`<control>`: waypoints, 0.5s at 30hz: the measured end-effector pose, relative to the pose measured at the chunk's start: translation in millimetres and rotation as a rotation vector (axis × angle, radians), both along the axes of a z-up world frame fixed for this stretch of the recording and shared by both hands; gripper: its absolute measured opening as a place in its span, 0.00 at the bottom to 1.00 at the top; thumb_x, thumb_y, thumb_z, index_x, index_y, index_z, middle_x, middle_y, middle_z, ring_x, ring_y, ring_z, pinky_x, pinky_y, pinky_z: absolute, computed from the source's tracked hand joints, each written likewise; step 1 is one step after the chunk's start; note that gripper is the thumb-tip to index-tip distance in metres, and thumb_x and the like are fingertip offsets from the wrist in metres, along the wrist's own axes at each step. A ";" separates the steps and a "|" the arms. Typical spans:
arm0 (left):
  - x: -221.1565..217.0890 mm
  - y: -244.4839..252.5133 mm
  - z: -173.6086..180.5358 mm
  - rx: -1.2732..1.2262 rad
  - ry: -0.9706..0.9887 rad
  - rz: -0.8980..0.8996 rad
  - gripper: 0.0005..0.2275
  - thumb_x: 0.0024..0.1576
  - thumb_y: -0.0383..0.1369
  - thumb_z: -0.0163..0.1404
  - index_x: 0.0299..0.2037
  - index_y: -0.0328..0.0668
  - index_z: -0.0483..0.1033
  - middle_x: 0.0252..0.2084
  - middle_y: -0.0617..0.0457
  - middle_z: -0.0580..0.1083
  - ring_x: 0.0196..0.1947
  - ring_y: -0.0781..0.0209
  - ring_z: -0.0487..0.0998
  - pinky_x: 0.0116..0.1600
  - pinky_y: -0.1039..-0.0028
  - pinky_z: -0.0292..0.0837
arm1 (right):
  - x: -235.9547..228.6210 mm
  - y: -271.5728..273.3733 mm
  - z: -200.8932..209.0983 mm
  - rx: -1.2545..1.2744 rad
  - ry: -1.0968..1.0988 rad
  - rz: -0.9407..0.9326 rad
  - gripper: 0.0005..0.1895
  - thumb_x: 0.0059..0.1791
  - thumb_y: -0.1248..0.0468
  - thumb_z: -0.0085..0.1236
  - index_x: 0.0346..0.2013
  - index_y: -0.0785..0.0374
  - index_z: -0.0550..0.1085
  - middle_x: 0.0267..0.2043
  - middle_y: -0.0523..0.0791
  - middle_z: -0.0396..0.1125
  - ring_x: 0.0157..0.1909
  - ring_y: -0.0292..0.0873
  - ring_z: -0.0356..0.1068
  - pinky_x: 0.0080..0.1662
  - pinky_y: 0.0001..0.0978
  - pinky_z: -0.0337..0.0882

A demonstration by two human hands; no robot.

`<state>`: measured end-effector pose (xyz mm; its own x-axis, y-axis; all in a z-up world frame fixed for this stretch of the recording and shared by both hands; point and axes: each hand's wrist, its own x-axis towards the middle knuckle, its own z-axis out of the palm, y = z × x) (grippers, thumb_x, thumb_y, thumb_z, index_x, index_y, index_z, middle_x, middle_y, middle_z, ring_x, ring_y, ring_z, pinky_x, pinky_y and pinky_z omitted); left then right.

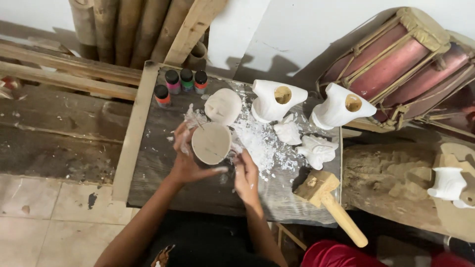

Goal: Cleaning excess plaster from molds and a workbench using hands and a small wooden stick

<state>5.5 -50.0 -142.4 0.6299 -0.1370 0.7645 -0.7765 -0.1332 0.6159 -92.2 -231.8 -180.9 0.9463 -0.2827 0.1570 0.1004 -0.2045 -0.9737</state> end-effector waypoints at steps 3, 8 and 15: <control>-2.9 6.2 -19.1 -0.025 0.019 0.029 0.54 0.33 0.43 0.76 0.63 0.41 0.45 0.62 0.29 0.56 0.61 0.29 0.63 0.63 0.42 0.67 | 10.9 21.2 84.8 -0.028 -0.012 -0.023 0.17 0.52 0.74 0.46 0.53 0.68 0.76 0.41 0.54 0.76 0.46 0.45 0.72 0.51 0.47 0.73; 3.2 18.9 -1.4 -0.050 -0.077 0.098 0.55 0.35 0.42 0.76 0.65 0.41 0.43 0.59 0.30 0.62 0.61 0.30 0.67 0.62 0.47 0.68 | 26.2 9.4 47.8 -0.092 -0.066 -0.044 0.18 0.49 0.74 0.54 0.54 0.72 0.72 0.47 0.60 0.72 0.51 0.60 0.73 0.54 0.54 0.71; 17.1 44.0 -9.2 -0.027 -0.216 0.228 0.54 0.39 0.42 0.73 0.66 0.30 0.42 0.46 0.34 0.73 0.57 0.22 0.69 0.58 0.42 0.73 | 58.5 17.1 91.1 -0.448 -0.066 -0.040 0.51 0.41 0.60 0.76 0.62 0.90 0.53 0.62 0.81 0.53 0.64 0.82 0.55 0.64 0.74 0.56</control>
<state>22.6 -6.0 -151.6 0.4649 0.0108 0.8853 -0.8418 -0.3046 0.4457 -33.7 -214.7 -89.9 0.9198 -0.2095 0.3318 0.1426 -0.6093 -0.7800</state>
